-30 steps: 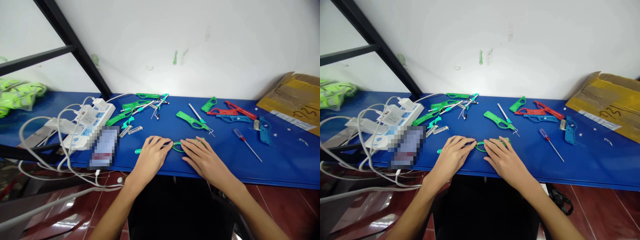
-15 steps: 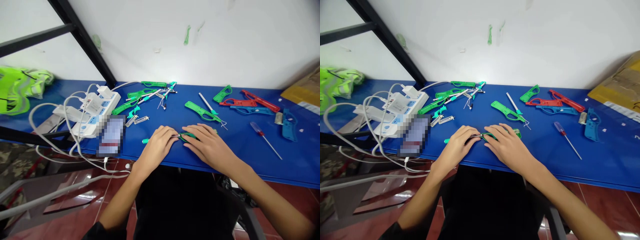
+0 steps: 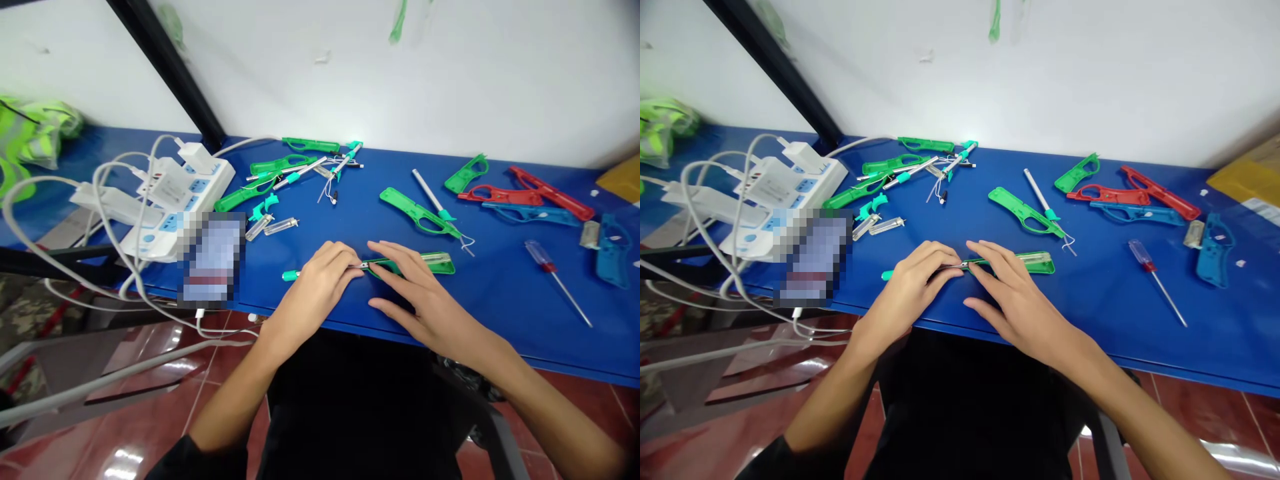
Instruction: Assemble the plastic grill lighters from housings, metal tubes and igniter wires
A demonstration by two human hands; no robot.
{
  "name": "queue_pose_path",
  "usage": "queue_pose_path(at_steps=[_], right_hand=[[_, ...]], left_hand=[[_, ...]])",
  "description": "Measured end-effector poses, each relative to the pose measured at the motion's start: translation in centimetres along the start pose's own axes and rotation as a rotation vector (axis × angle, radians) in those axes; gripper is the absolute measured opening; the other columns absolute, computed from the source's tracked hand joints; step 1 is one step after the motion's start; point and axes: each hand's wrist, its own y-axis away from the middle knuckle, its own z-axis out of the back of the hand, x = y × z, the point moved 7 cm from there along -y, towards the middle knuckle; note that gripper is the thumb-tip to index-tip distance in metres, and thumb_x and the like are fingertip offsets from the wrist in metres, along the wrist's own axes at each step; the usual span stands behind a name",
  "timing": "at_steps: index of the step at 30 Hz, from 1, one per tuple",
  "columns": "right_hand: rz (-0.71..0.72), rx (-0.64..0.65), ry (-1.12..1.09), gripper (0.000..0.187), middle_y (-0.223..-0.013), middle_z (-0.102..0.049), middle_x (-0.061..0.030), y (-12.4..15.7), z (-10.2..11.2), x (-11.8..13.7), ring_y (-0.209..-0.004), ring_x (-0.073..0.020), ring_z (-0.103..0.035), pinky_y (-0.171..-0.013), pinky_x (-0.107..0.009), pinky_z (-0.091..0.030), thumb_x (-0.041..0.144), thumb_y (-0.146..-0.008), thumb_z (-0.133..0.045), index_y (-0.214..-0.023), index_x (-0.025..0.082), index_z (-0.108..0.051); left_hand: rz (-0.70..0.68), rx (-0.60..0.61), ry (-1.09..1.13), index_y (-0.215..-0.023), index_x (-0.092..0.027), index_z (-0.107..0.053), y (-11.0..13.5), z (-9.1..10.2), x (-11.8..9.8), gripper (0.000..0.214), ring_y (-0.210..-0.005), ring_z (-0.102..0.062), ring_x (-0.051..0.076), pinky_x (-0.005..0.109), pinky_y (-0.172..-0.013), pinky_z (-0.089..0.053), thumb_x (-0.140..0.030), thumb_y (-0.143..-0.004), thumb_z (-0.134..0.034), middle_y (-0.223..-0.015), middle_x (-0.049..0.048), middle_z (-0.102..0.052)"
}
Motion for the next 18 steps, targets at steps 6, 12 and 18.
queue_pose_path(at_steps=[6,12,18], right_hand=[[-0.006,0.049,-0.041,0.053,-0.177,-0.036,-0.0117,0.4,-0.3,-0.4,-0.165,-0.0311,-0.029,-0.132,-0.063,-0.037,0.034,-0.107,-0.064,-0.159,0.026,-0.052],[-0.036,0.026,-0.088,0.045,-0.174,-0.043,-0.0102,0.2,-0.1,-0.6,-0.162,-0.0309,-0.039,-0.129,-0.062,-0.041,0.03,-0.108,-0.063,-0.152,0.028,-0.061],[-0.051,-0.156,0.014,0.03,-0.157,-0.061,-0.015,-0.4,2.2,-0.7,-0.144,-0.0289,-0.06,-0.117,-0.052,-0.054,0.02,-0.107,-0.062,-0.137,0.022,-0.07]], left_hand=[[-0.002,-0.019,0.017,-0.107,-0.019,-0.066,0.1,0.0,0.1,0.005,-0.105,-0.066,0.02,0.037,-0.094,-0.055,-0.018,-0.109,-0.061,-0.11,0.0059,-0.071],[0.008,-0.026,0.049,-0.104,-0.019,-0.066,0.1,0.2,0.1,0.004,-0.1,-0.065,0.019,0.036,-0.093,-0.054,-0.018,-0.107,-0.064,-0.106,0.0042,-0.071],[0.041,-0.014,0.061,-0.104,-0.019,-0.067,0.1,0.1,0.3,0.004,-0.101,-0.064,0.018,0.035,-0.091,-0.053,-0.02,-0.107,-0.064,-0.107,0.004,-0.071]])
